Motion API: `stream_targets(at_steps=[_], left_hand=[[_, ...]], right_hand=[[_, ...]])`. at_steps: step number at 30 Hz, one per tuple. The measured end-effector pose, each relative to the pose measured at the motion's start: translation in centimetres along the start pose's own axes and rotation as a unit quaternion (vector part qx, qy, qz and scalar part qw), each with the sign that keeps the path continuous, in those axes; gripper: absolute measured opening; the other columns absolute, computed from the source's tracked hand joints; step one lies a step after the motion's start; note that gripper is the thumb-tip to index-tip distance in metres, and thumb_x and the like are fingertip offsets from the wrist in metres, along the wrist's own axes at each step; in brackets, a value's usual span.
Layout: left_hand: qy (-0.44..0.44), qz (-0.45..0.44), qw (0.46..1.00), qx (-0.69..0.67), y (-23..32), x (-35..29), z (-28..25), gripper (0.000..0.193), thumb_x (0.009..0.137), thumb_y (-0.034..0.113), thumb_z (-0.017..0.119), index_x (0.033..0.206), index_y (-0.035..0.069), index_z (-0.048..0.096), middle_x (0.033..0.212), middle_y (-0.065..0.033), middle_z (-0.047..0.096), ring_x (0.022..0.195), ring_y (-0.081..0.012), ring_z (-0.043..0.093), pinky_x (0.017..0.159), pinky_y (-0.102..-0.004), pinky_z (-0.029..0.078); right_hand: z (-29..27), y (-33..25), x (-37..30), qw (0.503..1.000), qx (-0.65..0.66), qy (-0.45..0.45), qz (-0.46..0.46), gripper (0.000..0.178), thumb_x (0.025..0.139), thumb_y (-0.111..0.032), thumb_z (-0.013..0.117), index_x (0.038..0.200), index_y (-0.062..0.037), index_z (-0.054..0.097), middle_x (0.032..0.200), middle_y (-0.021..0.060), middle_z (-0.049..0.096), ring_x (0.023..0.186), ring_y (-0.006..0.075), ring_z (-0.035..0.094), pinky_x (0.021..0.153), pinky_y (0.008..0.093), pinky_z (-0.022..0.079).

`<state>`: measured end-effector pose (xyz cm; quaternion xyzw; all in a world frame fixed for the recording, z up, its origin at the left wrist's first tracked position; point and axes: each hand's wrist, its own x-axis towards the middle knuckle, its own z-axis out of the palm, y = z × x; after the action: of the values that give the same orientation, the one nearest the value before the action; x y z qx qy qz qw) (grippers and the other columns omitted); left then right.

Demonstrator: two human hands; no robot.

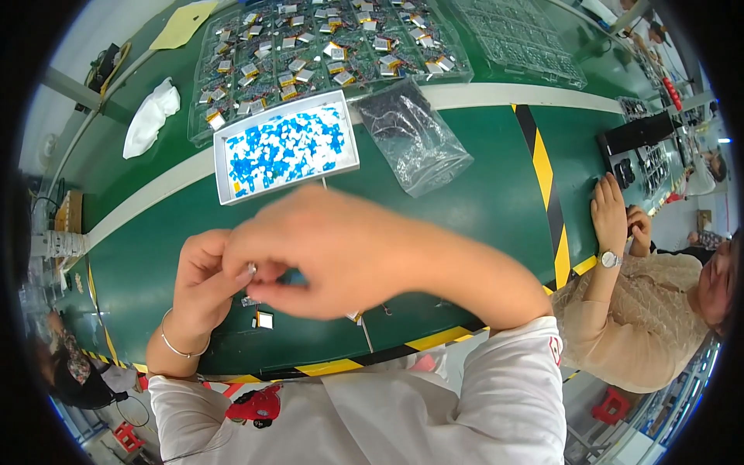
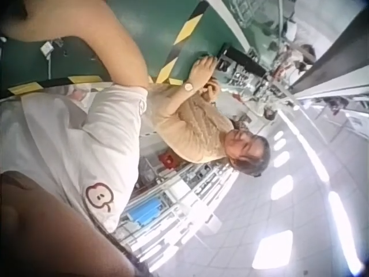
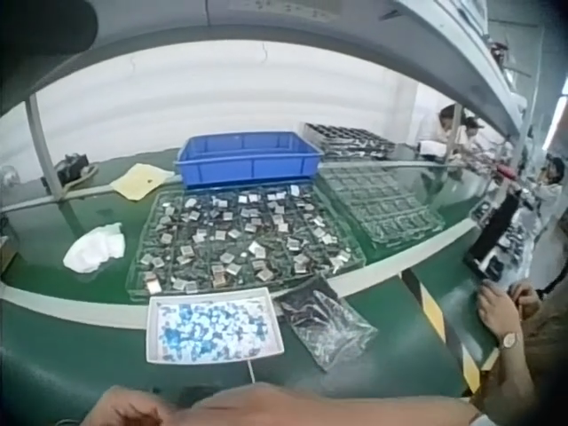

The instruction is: The person assembles electronic components by hand, inserting circuit boards and batteries into a plastic casing.

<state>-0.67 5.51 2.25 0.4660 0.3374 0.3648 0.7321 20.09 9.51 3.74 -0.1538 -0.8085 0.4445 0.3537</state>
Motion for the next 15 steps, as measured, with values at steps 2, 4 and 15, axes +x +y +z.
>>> stream_targets(at_steps=[2,4,15], left_hand=[[-0.034,0.001,0.999,-0.017,0.5,-0.3,-0.5,0.005,0.083,-0.004,0.058,0.088,-0.004,0.058,0.080,-0.0063,0.061,0.071,-0.0081,0.057,0.063,-0.0205,0.046],[-0.033,-0.018,0.999,0.006,1.0,-0.8,-0.3,0.003,0.082,-0.004,0.057,0.085,-0.004,0.059,0.080,-0.0075,0.061,0.070,-0.0095,0.057,0.062,-0.0221,0.045],[-0.053,0.199,0.928,0.311,2.1,-1.4,0.6,0.013,0.069,-0.003,0.070,0.080,0.000,0.063,0.068,-0.0097,0.058,0.055,-0.0207,0.055,0.046,-0.0279,0.041]], right_hand=[[0.6,-0.1,-0.3,0.999,0.023,0.017,-0.019,0.020,0.072,0.001,0.069,0.089,-0.0083,0.068,0.074,0.0047,0.064,0.061,0.0184,0.062,0.050,0.0280,0.046],[0.9,0.0,-0.2,0.998,0.049,0.029,-0.038,0.021,0.072,0.002,0.069,0.090,-0.0088,0.068,0.073,0.0048,0.063,0.060,0.0198,0.061,0.049,0.0278,0.046],[2.6,-0.2,-0.9,0.954,-0.180,0.169,-0.170,0.018,0.071,-0.005,0.072,0.088,-0.0011,0.068,0.072,0.0058,0.059,0.056,0.0170,0.055,0.047,0.0265,0.044]])
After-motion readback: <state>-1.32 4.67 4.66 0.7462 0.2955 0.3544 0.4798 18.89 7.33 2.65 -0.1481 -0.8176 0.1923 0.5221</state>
